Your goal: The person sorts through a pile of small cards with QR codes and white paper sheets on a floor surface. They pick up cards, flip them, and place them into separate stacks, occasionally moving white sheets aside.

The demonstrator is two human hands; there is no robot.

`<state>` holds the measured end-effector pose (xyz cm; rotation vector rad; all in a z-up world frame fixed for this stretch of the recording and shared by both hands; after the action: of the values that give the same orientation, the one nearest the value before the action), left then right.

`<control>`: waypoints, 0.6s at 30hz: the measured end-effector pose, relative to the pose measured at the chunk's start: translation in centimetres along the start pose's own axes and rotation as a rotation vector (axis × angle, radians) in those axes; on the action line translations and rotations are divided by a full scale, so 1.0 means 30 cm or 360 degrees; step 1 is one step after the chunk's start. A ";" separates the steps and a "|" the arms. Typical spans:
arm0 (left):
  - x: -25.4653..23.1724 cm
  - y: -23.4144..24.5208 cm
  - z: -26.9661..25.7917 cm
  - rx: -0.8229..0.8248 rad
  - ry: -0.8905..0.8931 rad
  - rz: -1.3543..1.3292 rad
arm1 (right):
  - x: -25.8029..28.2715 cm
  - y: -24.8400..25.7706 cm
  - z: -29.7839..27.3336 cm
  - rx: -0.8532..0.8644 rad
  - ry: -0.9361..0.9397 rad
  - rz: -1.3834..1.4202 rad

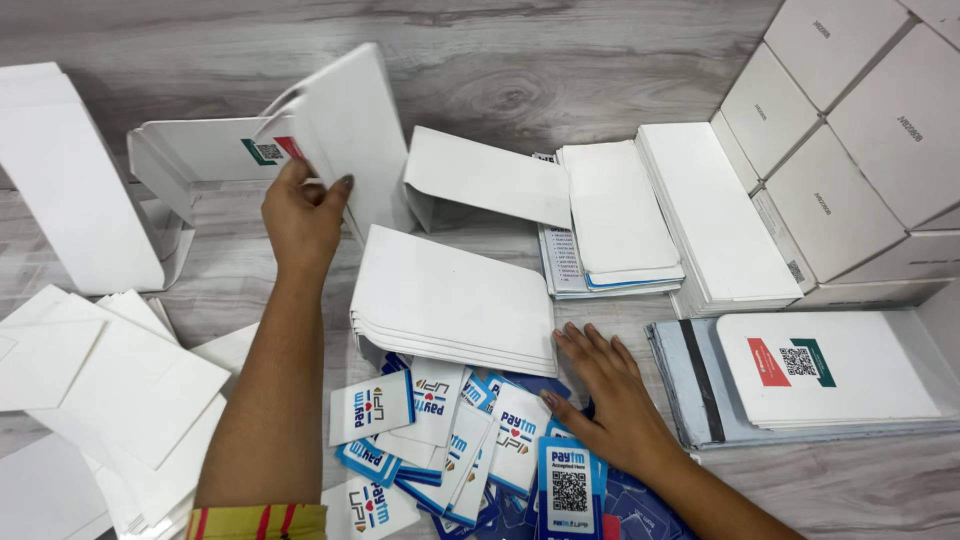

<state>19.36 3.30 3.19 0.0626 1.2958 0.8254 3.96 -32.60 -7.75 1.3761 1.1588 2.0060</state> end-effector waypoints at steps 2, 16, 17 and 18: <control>-0.170 0.045 -0.066 -0.0051 -0.0365 0.0413 | 0.002 0.006 0.000 -0.0019 0.0013 0.0038; -0.530 -0.229 -0.772 0.0633 -0.1811 0.1314 | -0.132 0.059 -0.042 -0.0289 0.0020 0.1708; -0.525 -0.250 -0.808 0.0655 -0.1799 0.1302 | -0.114 0.054 -0.046 -0.0232 0.0085 0.1705; -0.518 -0.270 -0.826 0.0678 -0.1787 0.1291 | -0.094 0.048 -0.049 -0.0175 0.0149 0.1701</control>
<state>1.50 -21.21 4.35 1.2725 0.2944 0.9316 3.93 -36.06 -8.29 2.1122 0.2772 2.7608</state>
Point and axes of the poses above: each hand's wrist, its own z-axis towards the middle knuckle, its own y-axis out of the back of the hand, x = y × z, the point moved 9 cm from there along z, towards the middle knuckle, and after that the axes turned 5 degrees about z, right-handed, at the moved point
